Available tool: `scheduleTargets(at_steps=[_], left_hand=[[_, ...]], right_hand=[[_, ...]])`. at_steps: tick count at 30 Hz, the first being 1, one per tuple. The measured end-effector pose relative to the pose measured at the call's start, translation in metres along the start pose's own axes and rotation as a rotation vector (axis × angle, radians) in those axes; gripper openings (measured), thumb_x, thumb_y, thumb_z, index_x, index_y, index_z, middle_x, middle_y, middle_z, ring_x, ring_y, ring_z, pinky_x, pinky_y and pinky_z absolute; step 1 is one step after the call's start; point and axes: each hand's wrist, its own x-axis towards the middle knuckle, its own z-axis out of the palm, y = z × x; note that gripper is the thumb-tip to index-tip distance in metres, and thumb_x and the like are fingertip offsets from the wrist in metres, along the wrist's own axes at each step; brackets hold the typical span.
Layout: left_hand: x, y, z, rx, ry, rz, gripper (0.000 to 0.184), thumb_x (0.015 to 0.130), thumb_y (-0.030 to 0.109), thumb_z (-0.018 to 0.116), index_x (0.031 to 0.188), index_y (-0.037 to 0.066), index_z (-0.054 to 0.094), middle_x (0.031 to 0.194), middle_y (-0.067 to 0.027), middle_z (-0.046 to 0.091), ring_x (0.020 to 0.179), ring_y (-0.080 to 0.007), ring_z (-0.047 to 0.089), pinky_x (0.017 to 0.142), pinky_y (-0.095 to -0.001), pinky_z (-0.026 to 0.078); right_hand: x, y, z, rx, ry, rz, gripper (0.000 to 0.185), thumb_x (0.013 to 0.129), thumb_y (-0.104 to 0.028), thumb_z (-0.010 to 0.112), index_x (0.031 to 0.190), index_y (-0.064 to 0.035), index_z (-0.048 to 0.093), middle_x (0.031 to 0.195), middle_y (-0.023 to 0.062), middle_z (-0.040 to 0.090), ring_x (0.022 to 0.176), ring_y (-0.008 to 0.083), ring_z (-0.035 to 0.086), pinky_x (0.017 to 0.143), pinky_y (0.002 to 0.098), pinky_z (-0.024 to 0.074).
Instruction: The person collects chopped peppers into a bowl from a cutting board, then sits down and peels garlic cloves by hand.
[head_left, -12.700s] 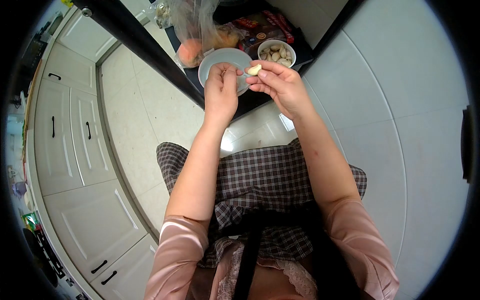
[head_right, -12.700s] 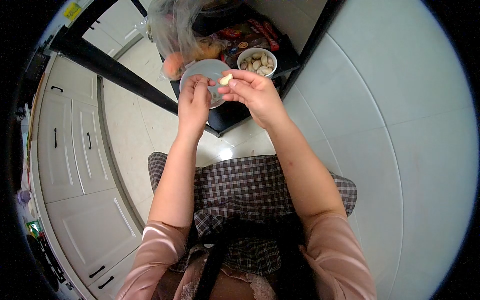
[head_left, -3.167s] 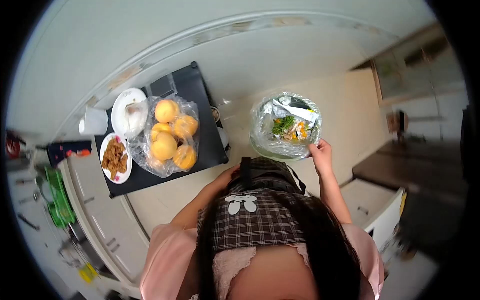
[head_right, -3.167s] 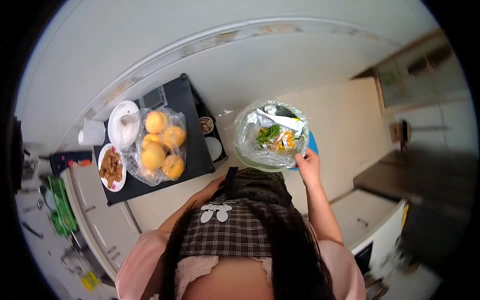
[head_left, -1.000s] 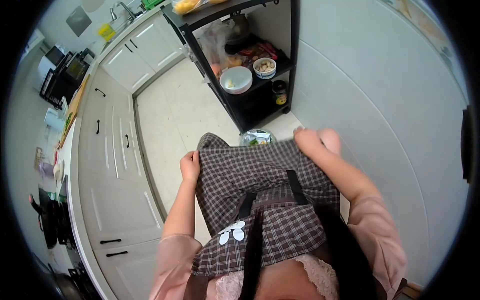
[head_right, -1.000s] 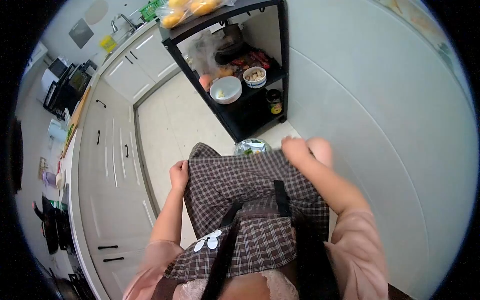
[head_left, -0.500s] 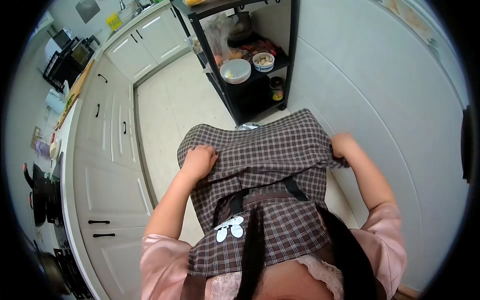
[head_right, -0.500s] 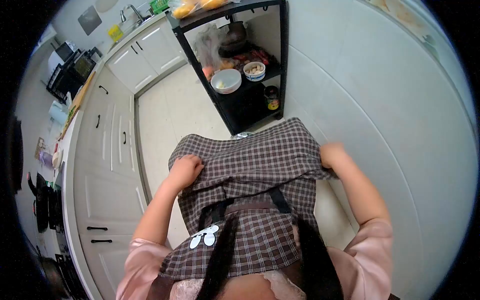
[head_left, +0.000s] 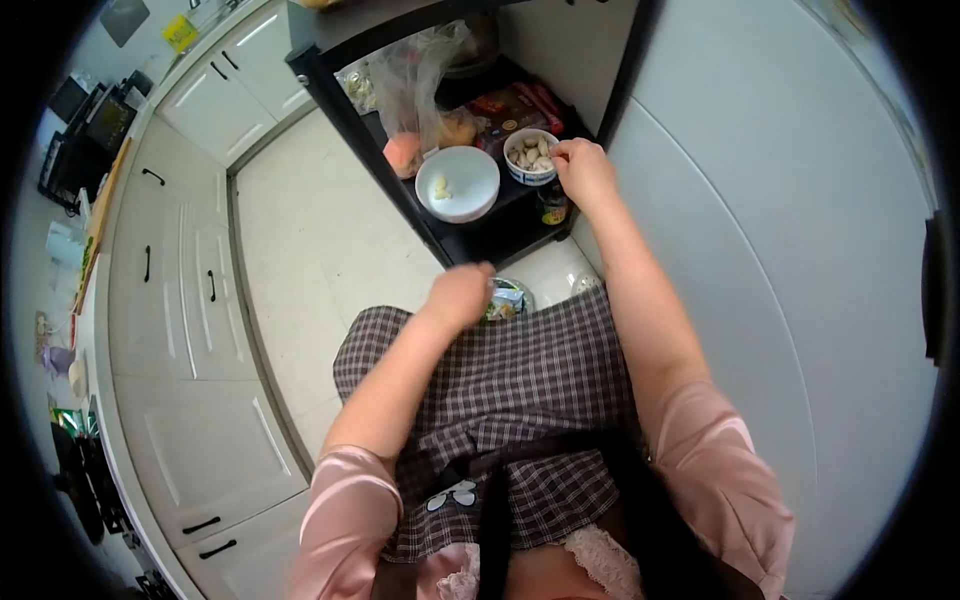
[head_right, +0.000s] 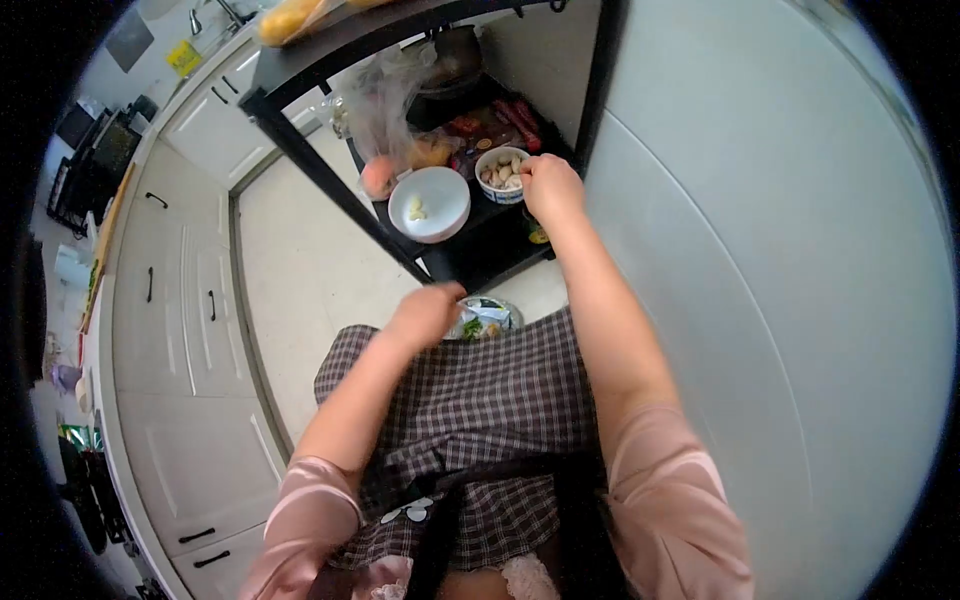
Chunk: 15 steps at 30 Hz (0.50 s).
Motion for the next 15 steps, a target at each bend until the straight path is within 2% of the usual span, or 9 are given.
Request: scheduleTargets(at_steps=[2, 3, 4, 5, 6, 8, 12, 14, 15], left_hand=[[0.01, -0.006, 0.036, 0.05, -0.32, -0.015, 0.026, 0.081, 0.026, 0.056, 0.101, 0.01, 0.061, 0.093, -0.0168, 0.063, 0.088, -0.0326, 0.06, 0.075, -0.042, 0.047], [0.005, -0.006, 0.048, 0.022, -0.432, 0.058, 0.025, 0.082, 0.027, 0.056, 0.1, 0.01, 0.063, 0.094, -0.0168, 0.063, 0.089, -0.0322, 0.06, 0.076, -0.0414, 0.047], [0.001, -0.003, 0.059, 0.02, -0.567, 0.007, 0.026, 0.081, 0.027, 0.057, 0.1, 0.011, 0.064, 0.095, -0.0167, 0.063, 0.09, -0.0322, 0.06, 0.078, -0.0409, 0.047], [-0.006, -0.004, 0.074, -0.048, -0.62, 0.063, 0.027, 0.081, 0.027, 0.057, 0.101, 0.01, 0.064, 0.095, -0.0175, 0.062, 0.09, -0.0328, 0.059, 0.079, -0.041, 0.046], [-0.009, 0.003, 0.068, -0.048, -0.776, 0.106, 0.028, 0.081, 0.026, 0.057, 0.102, 0.009, 0.063, 0.095, -0.0187, 0.062, 0.089, -0.0335, 0.059, 0.08, -0.0413, 0.046], [-0.015, 0.002, 0.087, -0.11, -0.769, 0.228, 0.029, 0.081, 0.025, 0.057, 0.104, 0.009, 0.062, 0.095, -0.0198, 0.062, 0.088, -0.0341, 0.059, 0.079, -0.0416, 0.046], [0.0, 0.002, 0.082, -0.094, -0.655, 0.114, 0.028, 0.082, 0.025, 0.056, 0.104, 0.009, 0.061, 0.095, -0.0193, 0.062, 0.087, -0.0345, 0.06, 0.077, -0.0419, 0.047], [0.008, -0.009, 0.084, -0.149, -0.311, 0.115, 0.026, 0.082, 0.026, 0.055, 0.1, 0.007, 0.062, 0.09, -0.0191, 0.062, 0.084, -0.0349, 0.06, 0.074, -0.0418, 0.047], [0.012, -0.01, 0.078, -0.156, -0.311, 0.114, 0.026, 0.082, 0.026, 0.055, 0.1, 0.007, 0.062, 0.09, -0.0191, 0.062, 0.084, -0.0349, 0.06, 0.074, -0.0418, 0.047]], right_hand=[[0.018, 0.004, 0.014, -0.071, -0.042, -0.056, 0.014, 0.073, -0.018, 0.06, 0.083, -0.0102, 0.067, 0.089, 0.0137, 0.061, 0.087, 0.0299, 0.058, 0.075, 0.0398, 0.0479], [0.024, 0.005, 0.02, -0.132, -0.071, -0.11, 0.015, 0.071, -0.018, 0.061, 0.083, -0.0109, 0.068, 0.089, 0.0142, 0.061, 0.088, 0.03, 0.058, 0.076, 0.0392, 0.0478], [0.03, 0.007, 0.026, -0.133, -0.083, -0.105, 0.015, 0.071, -0.018, 0.061, 0.083, -0.0109, 0.068, 0.089, 0.0142, 0.061, 0.088, 0.03, 0.058, 0.076, 0.0392, 0.0478], [0.034, 0.009, 0.031, -0.192, -0.114, -0.149, 0.017, 0.07, -0.018, 0.062, 0.084, -0.0116, 0.068, 0.088, 0.015, 0.061, 0.087, 0.0306, 0.058, 0.076, 0.0393, 0.0479], [0.037, 0.011, 0.035, -0.25, -0.143, -0.197, 0.019, 0.068, -0.018, 0.063, 0.085, -0.0123, 0.069, 0.088, 0.0159, 0.06, 0.086, 0.0312, 0.058, 0.076, 0.0394, 0.048], [0.042, 0.01, 0.038, -0.26, -0.17, -0.155, 0.019, 0.068, -0.018, 0.063, 0.085, -0.0124, 0.069, 0.088, 0.0154, 0.061, 0.086, 0.0311, 0.058, 0.076, 0.0398, 0.048], [0.04, 0.004, 0.043, -0.19, -0.158, -0.053, 0.016, 0.068, -0.018, 0.063, 0.081, -0.0109, 0.068, 0.089, 0.0145, 0.061, 0.087, 0.0307, 0.058, 0.075, 0.0399, 0.0478], [0.036, -0.001, 0.04, -0.161, -0.099, -0.073, 0.015, 0.069, -0.019, 0.062, 0.081, -0.0098, 0.066, 0.087, 0.0142, 0.061, 0.086, 0.0305, 0.059, 0.074, 0.04, 0.048], [0.032, -0.005, 0.039, -0.124, -0.039, -0.096, 0.015, 0.071, -0.019, 0.062, 0.082, -0.0088, 0.065, 0.086, 0.0138, 0.062, 0.085, 0.0303, 0.06, 0.073, 0.04, 0.0482]])
